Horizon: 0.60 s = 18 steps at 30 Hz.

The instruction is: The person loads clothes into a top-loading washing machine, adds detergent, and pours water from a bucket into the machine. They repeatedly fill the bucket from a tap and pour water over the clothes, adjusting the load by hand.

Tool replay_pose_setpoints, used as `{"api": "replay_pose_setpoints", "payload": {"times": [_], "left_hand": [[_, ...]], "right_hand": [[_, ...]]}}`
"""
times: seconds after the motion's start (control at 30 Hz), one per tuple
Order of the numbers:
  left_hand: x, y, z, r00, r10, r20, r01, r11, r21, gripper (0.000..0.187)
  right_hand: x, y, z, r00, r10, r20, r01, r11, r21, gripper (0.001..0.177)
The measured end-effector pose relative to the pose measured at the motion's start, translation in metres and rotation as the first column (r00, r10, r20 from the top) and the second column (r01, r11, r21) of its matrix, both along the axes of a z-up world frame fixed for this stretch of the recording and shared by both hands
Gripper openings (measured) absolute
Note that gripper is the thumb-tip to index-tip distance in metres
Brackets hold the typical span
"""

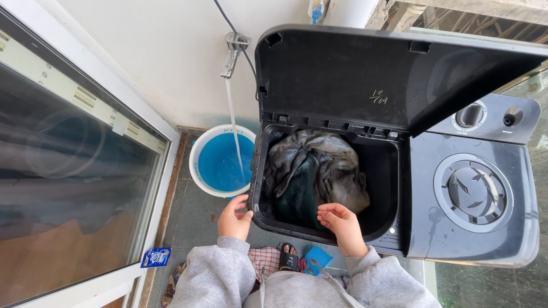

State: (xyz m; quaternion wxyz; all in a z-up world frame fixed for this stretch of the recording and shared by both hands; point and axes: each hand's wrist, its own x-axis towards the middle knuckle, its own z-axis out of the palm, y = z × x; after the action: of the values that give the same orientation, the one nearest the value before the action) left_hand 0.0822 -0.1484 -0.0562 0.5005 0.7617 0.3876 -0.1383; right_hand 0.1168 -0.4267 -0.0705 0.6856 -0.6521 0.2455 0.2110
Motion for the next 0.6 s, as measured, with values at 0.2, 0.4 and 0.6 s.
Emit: {"api": "replay_pose_setpoints", "payload": {"times": [0.2,0.4,0.6], "left_hand": [[0.000,0.000,-0.002,1.000,0.001,0.000,-0.001,1.000,-0.003,0.044],[-0.004,0.001,-0.009,1.000,0.002,0.011,-0.002,1.000,0.010,0.046],[-0.003,0.002,-0.007,1.000,-0.011,-0.004,0.011,1.000,0.009,0.046]], "right_hand": [[0.001,-0.001,-0.006,1.000,-0.001,0.003,0.001,1.000,0.020,0.016],[0.009,-0.006,-0.021,0.997,-0.077,-0.012,0.076,0.996,-0.044,0.022],[0.093,-0.091,-0.136,0.981,0.086,-0.173,-0.186,0.651,-0.735,0.068]]}}
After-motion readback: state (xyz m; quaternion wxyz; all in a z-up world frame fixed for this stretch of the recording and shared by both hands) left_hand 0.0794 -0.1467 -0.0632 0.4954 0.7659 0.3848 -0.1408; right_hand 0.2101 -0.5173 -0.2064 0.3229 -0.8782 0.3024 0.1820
